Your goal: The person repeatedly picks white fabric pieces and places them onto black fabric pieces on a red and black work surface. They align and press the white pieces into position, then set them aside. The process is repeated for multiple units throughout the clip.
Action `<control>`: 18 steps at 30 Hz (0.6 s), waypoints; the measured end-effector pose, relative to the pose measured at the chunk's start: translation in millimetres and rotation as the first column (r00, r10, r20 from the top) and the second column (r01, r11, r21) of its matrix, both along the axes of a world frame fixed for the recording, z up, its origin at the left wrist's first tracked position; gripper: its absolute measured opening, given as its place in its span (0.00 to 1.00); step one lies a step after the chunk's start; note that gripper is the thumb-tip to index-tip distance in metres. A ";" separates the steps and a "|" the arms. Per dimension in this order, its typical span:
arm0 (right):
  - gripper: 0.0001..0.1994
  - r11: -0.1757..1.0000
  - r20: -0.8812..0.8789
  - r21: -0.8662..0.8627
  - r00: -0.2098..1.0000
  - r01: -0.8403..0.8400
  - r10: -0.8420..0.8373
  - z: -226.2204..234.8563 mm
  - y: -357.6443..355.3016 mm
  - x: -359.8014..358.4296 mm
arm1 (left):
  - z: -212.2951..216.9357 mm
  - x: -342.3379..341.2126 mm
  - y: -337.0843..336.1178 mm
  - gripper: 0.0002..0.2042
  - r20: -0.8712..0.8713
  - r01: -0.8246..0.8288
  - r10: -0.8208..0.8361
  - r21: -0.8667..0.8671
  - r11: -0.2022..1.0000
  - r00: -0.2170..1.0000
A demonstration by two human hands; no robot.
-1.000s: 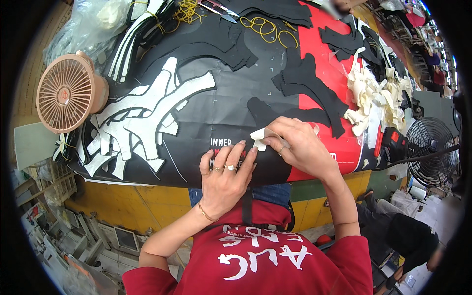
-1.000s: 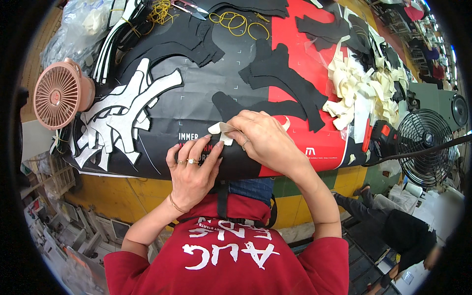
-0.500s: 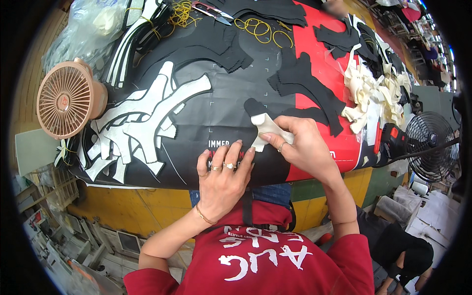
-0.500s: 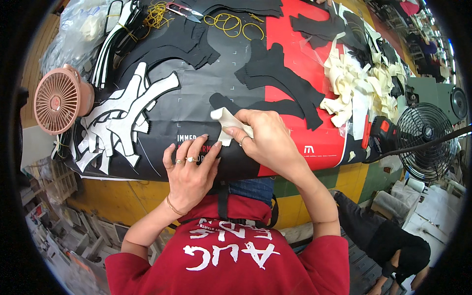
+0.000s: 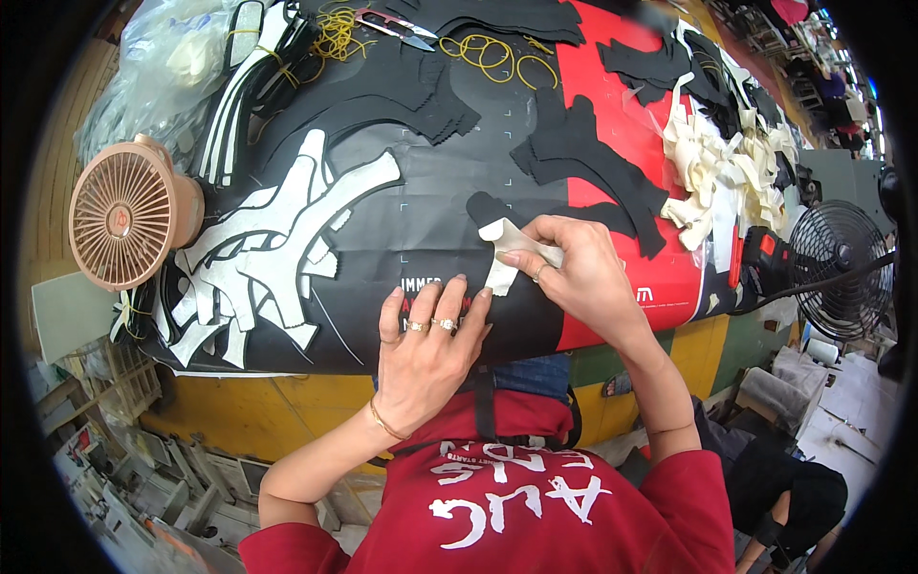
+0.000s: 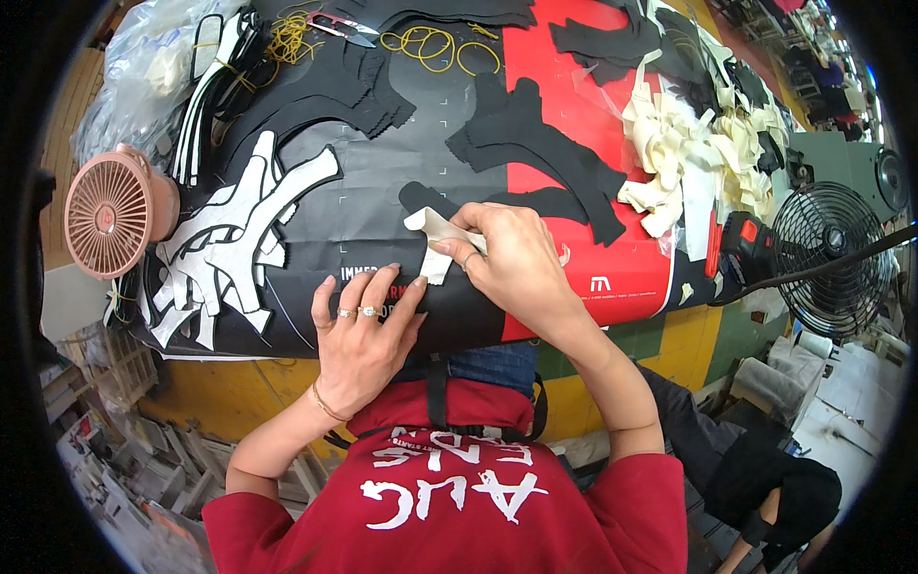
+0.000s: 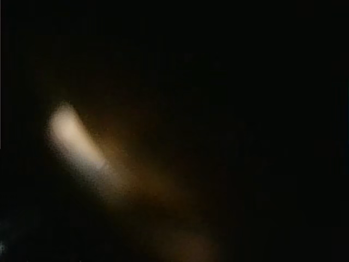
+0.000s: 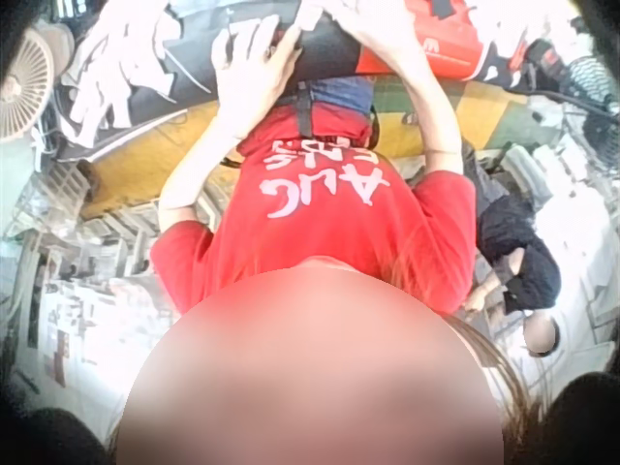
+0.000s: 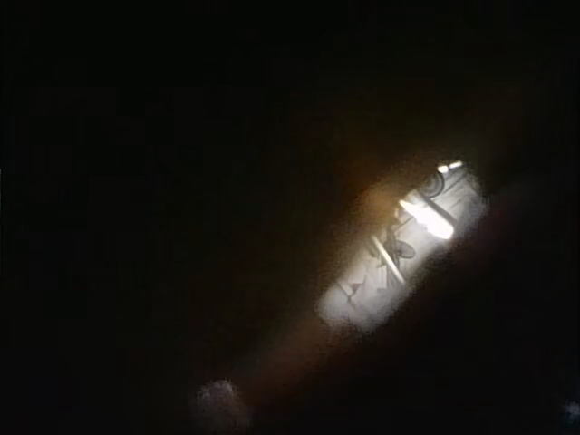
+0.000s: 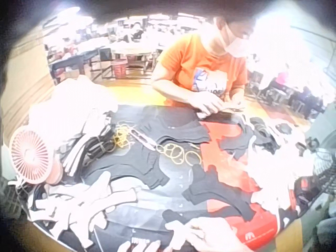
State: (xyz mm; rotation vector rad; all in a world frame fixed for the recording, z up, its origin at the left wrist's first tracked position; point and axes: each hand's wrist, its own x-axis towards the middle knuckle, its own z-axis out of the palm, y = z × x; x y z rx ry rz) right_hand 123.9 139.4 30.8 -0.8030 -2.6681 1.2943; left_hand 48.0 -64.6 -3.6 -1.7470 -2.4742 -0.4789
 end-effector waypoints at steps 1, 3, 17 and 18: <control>0.14 1.000 0.017 0.000 1.000 0.010 -0.010 -0.3 -0.5 -0.3 | 0.0 -0.1 -0.2 0.21 0.000 0.005 -0.005 -0.002 1.000 1.000; 0.14 1.000 0.023 0.007 1.000 0.021 -0.022 -0.4 -1.4 -0.9 | -0.3 -0.3 -0.1 0.22 -0.002 0.012 -0.012 -0.005 1.000 1.000; 0.24 0.990 0.213 0.139 0.976 0.023 -0.052 2.9 7.7 -6.1 | 5.8 -48.8 41.7 0.22 0.155 0.099 -0.120 0.135 0.986 0.981; 0.25 0.992 0.225 0.127 0.973 0.027 -0.055 2.6 8.2 -6.1 | 4.1 -49.7 45.3 0.23 0.112 0.097 -0.114 0.145 0.985 0.987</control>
